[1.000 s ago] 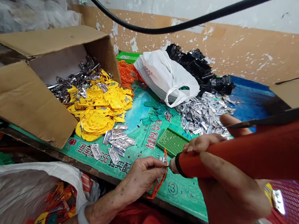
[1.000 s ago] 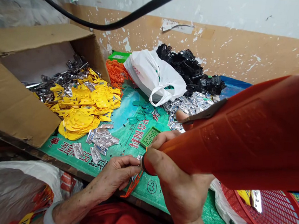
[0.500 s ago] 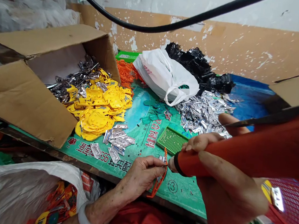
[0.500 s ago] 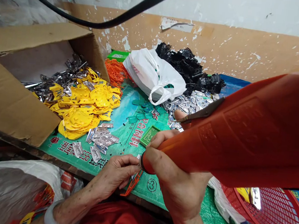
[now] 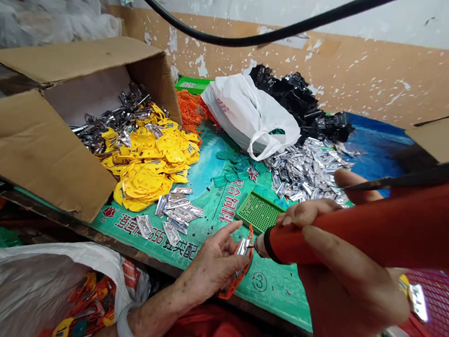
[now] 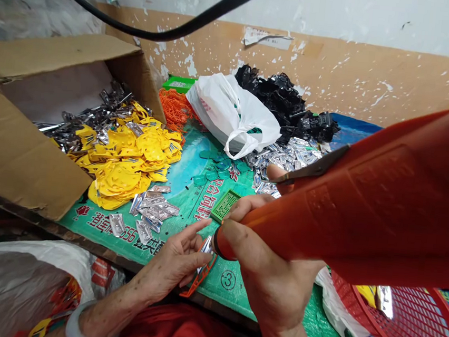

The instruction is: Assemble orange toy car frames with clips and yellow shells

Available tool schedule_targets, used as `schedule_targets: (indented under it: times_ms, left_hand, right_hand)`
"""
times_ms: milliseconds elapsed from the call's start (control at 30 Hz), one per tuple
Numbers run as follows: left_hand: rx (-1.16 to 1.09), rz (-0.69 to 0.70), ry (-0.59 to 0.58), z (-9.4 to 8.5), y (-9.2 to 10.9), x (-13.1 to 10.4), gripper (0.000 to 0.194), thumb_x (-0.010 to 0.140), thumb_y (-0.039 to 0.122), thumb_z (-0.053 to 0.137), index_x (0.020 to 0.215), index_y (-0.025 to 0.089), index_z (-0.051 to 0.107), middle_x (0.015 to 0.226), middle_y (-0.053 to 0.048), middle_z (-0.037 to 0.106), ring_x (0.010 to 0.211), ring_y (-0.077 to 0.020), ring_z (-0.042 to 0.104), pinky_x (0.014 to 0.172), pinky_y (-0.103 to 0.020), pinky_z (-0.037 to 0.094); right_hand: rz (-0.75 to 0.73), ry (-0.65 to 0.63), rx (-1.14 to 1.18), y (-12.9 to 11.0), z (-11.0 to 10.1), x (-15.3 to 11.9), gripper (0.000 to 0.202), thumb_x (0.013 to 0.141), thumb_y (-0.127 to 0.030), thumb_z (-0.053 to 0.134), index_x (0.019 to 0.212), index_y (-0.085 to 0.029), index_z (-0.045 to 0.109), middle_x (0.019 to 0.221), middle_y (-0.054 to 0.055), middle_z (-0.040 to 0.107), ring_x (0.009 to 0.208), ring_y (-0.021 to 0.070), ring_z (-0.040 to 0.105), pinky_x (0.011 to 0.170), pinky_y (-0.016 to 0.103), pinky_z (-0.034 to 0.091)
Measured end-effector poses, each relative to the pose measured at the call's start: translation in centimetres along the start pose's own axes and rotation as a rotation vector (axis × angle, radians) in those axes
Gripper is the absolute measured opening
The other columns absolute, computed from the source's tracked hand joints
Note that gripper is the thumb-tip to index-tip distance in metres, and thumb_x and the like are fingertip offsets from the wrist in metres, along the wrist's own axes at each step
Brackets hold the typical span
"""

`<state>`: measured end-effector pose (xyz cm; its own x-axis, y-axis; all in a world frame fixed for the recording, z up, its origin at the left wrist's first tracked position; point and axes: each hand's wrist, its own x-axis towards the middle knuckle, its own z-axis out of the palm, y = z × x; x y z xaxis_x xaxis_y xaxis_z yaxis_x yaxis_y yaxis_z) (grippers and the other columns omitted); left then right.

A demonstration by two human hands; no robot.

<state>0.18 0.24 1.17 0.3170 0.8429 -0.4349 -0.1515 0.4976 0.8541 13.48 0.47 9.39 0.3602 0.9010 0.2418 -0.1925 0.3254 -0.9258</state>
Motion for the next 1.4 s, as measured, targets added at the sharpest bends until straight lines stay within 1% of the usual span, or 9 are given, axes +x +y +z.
schedule_targets:
  times_ms: [67,400,567,733,900,1000,1100,1233,1400]
  left_hand:
    - [0.024,-0.01,0.012,0.0,-0.1,0.0,0.072,0.066,0.023,0.069,0.131,0.013,0.041,0.064,0.011,0.049,0.039,-0.002,0.034,0.04,-0.019,0.025]
    - [0.09,-0.036,-0.032,0.3,-0.2,0.4,0.024,0.068,0.026,0.066,0.088,0.014,0.059,0.061,0.008,0.053,0.038,-0.002,0.034,0.04,-0.021,0.024]
    - [0.07,-0.037,-0.021,0.6,-0.3,0.6,0.025,0.064,0.023,0.068,0.086,0.014,0.06,0.063,0.005,0.055,0.049,-0.0058,0.043,0.048,-0.021,0.029]
    - [0.053,-0.02,-0.05,0.5,-1.0,0.8,0.028,0.063,0.023,0.068,0.089,0.014,0.062,0.071,0.001,0.059,0.061,-0.0096,0.05,0.056,-0.023,0.034]
    - [0.066,-0.021,-0.048,0.5,-1.1,0.9,0.028,0.063,0.024,0.068,0.089,0.014,0.062,0.068,0.002,0.057,0.059,-0.0093,0.048,0.056,-0.023,0.033]
    - [0.059,-0.025,-0.049,0.6,-1.1,0.8,0.029,0.062,0.024,0.068,0.089,0.014,0.061,0.068,0.002,0.057,0.058,-0.0092,0.048,0.055,-0.023,0.032]
    - [0.062,-0.029,-0.043,0.6,-1.0,0.8,0.028,0.062,0.023,0.067,0.088,0.014,0.062,0.067,0.002,0.057,0.057,-0.0091,0.048,0.054,-0.023,0.031]
    - [0.055,-0.033,-0.044,0.7,-0.9,0.7,0.027,0.06,0.024,0.068,0.084,0.013,0.063,0.064,0.002,0.057,0.055,-0.0083,0.045,0.052,-0.022,0.03]
    - [0.011,-0.05,-0.055,0.6,-1.0,0.7,0.026,0.059,0.025,0.069,0.082,0.013,0.063,0.064,0.002,0.058,0.055,-0.009,0.046,0.053,-0.023,0.03]
  right_hand:
    - [-0.007,-0.008,-0.013,0.1,0.0,0.0,0.054,0.065,-0.018,0.072,0.115,-0.029,0.055,0.068,-0.003,0.062,0.064,0.019,0.059,0.065,0.036,0.049]
    - [-0.036,-0.049,-0.048,0.4,-0.5,0.3,0.048,0.067,-0.016,0.071,0.112,-0.03,0.058,0.066,-0.004,0.063,0.064,0.0175,0.061,0.066,0.033,0.049]
    - [-0.032,-0.049,-0.14,0.7,-1.2,0.3,0.016,0.068,-0.02,0.07,0.083,-0.023,0.064,0.069,-0.002,0.062,0.066,0.0177,0.061,0.071,0.036,0.049]
    - [-0.043,-0.023,-0.129,0.6,-1.1,0.3,0.024,0.066,-0.019,0.07,0.088,-0.023,0.063,0.068,-0.002,0.061,0.064,0.0179,0.059,0.071,0.038,0.048]
    - [-0.048,-0.045,-0.086,0.6,-1.0,0.2,0.048,0.068,-0.016,0.07,0.112,-0.027,0.057,0.067,-0.004,0.062,0.063,0.0182,0.059,0.069,0.037,0.047]
    - [-0.032,-0.053,-0.07,0.5,-1.0,0.2,0.054,0.068,-0.016,0.07,0.117,-0.029,0.054,0.067,-0.004,0.062,0.063,0.0182,0.059,0.067,0.036,0.047]
    - [-0.028,-0.047,-0.093,0.4,-0.9,0.1,0.043,0.067,-0.017,0.07,0.108,-0.025,0.059,0.066,-0.003,0.062,0.063,0.0188,0.06,0.067,0.037,0.049]
    - [-0.026,-0.058,-0.148,0.5,-1.0,0.1,0.017,0.065,-0.02,0.071,0.079,-0.021,0.063,0.064,-0.001,0.06,0.064,0.0188,0.06,0.068,0.039,0.051]
    - [0.006,-0.115,-0.1,1.2,-1.2,-0.1,0.025,0.065,-0.016,0.069,0.086,-0.025,0.062,0.067,-0.003,0.061,0.067,0.0185,0.06,0.069,0.038,0.052]
